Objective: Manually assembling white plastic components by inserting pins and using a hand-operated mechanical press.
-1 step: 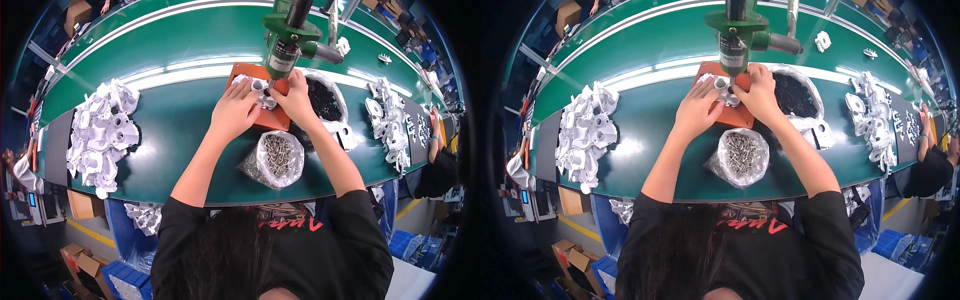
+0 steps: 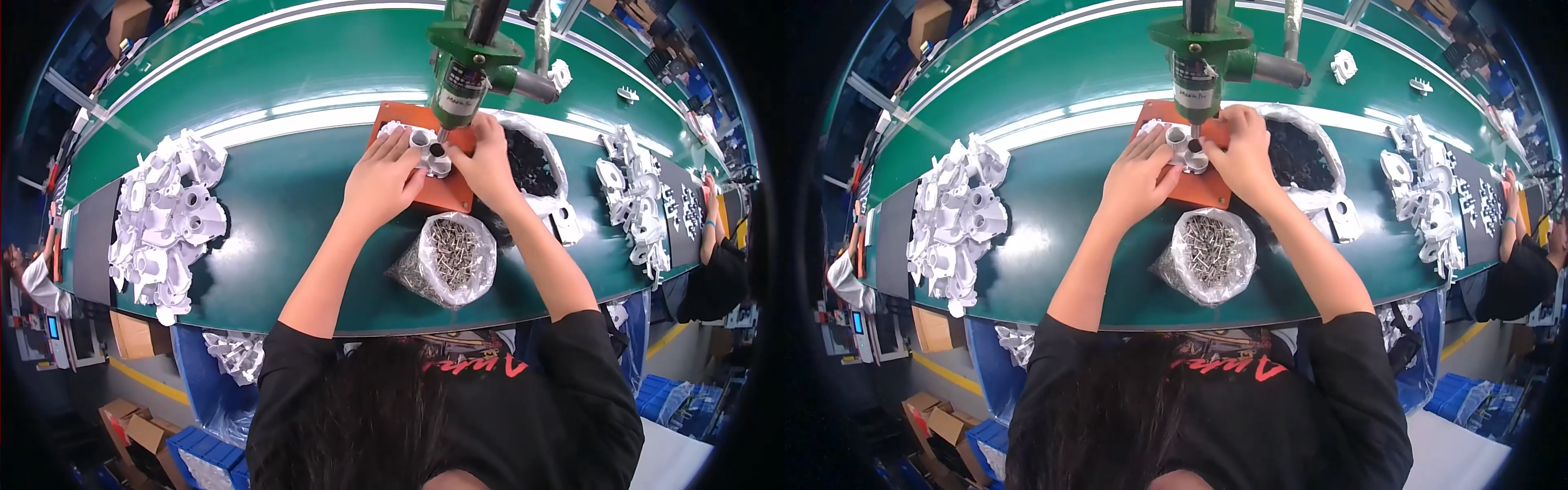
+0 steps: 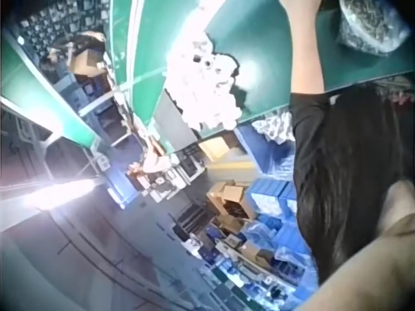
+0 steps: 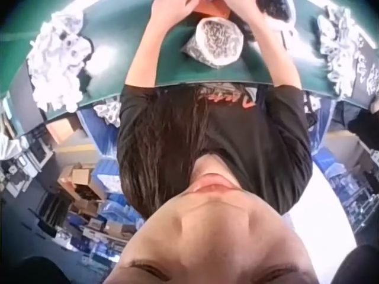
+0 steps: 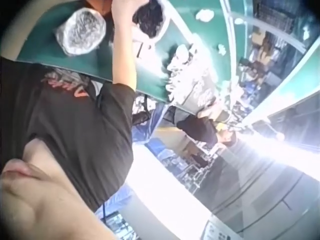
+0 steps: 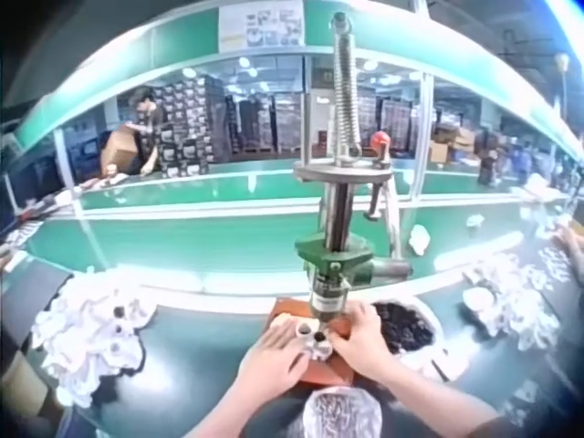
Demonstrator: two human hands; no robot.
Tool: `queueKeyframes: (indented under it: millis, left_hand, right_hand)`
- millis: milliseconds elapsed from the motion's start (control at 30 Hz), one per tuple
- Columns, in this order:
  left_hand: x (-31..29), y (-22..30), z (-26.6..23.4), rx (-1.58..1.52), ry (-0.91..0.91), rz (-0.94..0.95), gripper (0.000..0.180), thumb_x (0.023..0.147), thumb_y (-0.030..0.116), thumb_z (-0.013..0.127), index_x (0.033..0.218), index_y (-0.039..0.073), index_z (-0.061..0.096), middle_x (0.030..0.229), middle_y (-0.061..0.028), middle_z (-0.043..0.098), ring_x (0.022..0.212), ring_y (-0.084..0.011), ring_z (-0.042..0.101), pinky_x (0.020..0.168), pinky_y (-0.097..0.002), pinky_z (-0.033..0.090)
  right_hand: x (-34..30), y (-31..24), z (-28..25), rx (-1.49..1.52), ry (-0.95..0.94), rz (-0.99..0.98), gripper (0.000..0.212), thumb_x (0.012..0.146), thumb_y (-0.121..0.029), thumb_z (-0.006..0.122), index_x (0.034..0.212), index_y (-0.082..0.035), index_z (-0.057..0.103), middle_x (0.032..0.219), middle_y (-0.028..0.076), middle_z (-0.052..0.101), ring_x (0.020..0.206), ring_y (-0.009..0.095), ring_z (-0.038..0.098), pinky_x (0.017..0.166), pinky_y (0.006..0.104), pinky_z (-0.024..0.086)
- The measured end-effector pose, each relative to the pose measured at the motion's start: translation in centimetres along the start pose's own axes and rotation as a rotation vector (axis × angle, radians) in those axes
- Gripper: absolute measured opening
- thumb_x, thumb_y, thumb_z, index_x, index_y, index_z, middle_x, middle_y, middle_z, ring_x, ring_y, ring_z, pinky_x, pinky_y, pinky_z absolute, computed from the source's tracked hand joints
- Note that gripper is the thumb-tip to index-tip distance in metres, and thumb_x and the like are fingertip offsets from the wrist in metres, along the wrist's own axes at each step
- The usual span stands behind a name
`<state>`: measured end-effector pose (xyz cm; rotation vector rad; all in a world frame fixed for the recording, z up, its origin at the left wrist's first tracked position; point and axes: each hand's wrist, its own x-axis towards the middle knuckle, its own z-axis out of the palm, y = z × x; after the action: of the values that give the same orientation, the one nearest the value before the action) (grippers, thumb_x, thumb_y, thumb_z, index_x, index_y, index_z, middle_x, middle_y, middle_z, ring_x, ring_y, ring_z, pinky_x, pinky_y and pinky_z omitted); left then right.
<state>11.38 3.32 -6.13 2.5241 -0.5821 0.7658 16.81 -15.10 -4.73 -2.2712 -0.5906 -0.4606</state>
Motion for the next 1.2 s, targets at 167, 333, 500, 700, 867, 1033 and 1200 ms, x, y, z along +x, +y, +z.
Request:
queueKeyframes:
  millis: [167,333,500,700,867,1033,1200]
  left_hand:
    - [-0.4,-0.3,0.2,0.021,0.008,-0.022,0.02,0.081,0.019,0.059,0.093,0.003,0.058,0.117,-0.021,0.058,0.117,-0.0321,0.051,0.102,-0.0414,0.038]
    - [-0.3,-0.2,0.3,0.022,0.012,-0.015,0.02,0.081,0.019,0.059,0.093,0.003,0.058,0.116,-0.0203,0.059,0.117,-0.0313,0.051,0.102,-0.0413,0.038]
    - [-0.3,-0.1,0.3,0.022,0.007,-0.023,0.02,0.081,0.018,0.059,0.093,0.003,0.058,0.116,-0.0194,0.059,0.117,-0.0306,0.052,0.102,-0.0413,0.038]
    - [-0.4,-0.1,0.2,0.012,0.025,-0.016,0.02,0.081,0.018,0.059,0.093,0.003,0.058,0.116,-0.0192,0.059,0.117,-0.0307,0.051,0.102,-0.0411,0.039]
    - [-0.3,-0.1,0.3,0.007,0.023,-0.028,0.02,0.081,0.018,0.059,0.094,0.003,0.058,0.117,-0.0192,0.059,0.117,-0.0307,0.051,0.101,-0.0414,0.038]
    - [-0.2,-0.1,0.2,0.011,0.013,-0.026,0.02,0.081,0.019,0.059,0.094,0.003,0.058,0.117,-0.0194,0.059,0.118,-0.0308,0.051,0.102,-0.0416,0.038]
    - [-0.5,-0.2,0.1,0.013,0.014,-0.03,0.02,0.081,0.019,0.059,0.093,0.003,0.058,0.118,-0.0198,0.058,0.118,-0.0311,0.051,0.102,-0.0416,0.038]
  right_hand:
    - [-3.1,-2.7,-4.1,0.23,-0.262,-0.219,0.015,0.072,-0.007,0.068,0.085,-0.003,0.062,0.085,0.008,0.055,0.086,0.025,0.054,0.077,0.0353,0.044]
    - [-6.2,-4.2,-4.4,0.004,-0.368,-0.427,0.014,0.064,-0.006,0.07,0.078,-0.004,0.066,0.083,0.006,0.052,0.081,0.024,0.05,0.072,0.0355,0.042]
    - [-6.7,-4.1,-4.3,-0.097,-0.391,-0.476,0.016,0.063,-0.01,0.07,0.078,-0.005,0.066,0.083,0.005,0.048,0.083,0.023,0.049,0.074,0.0348,0.041]
    - [-6.4,-3.9,-4.0,-0.123,-0.396,-0.543,0.015,0.065,-0.01,0.069,0.079,-0.005,0.065,0.082,0.004,0.048,0.081,0.022,0.049,0.072,0.0345,0.041]
    - [-5.9,-3.6,-3.7,-0.053,-0.416,-0.551,0.011,0.065,-0.009,0.068,0.074,-0.005,0.063,0.079,0.004,0.05,0.076,0.022,0.049,0.068,0.0333,0.042]
    - [-5.3,-3.8,-3.8,-0.013,-0.456,-0.488,0.008,0.066,-0.006,0.067,0.072,-0.003,0.063,0.078,0.006,0.051,0.074,0.023,0.05,0.066,0.0342,0.044]
    - [-1.4,-2.8,-5.8,0.368,-0.664,-0.143,0.01,0.069,-0.009,0.065,0.075,-0.001,0.062,0.076,0.008,0.053,0.072,0.02,0.054,0.066,0.0302,0.045]
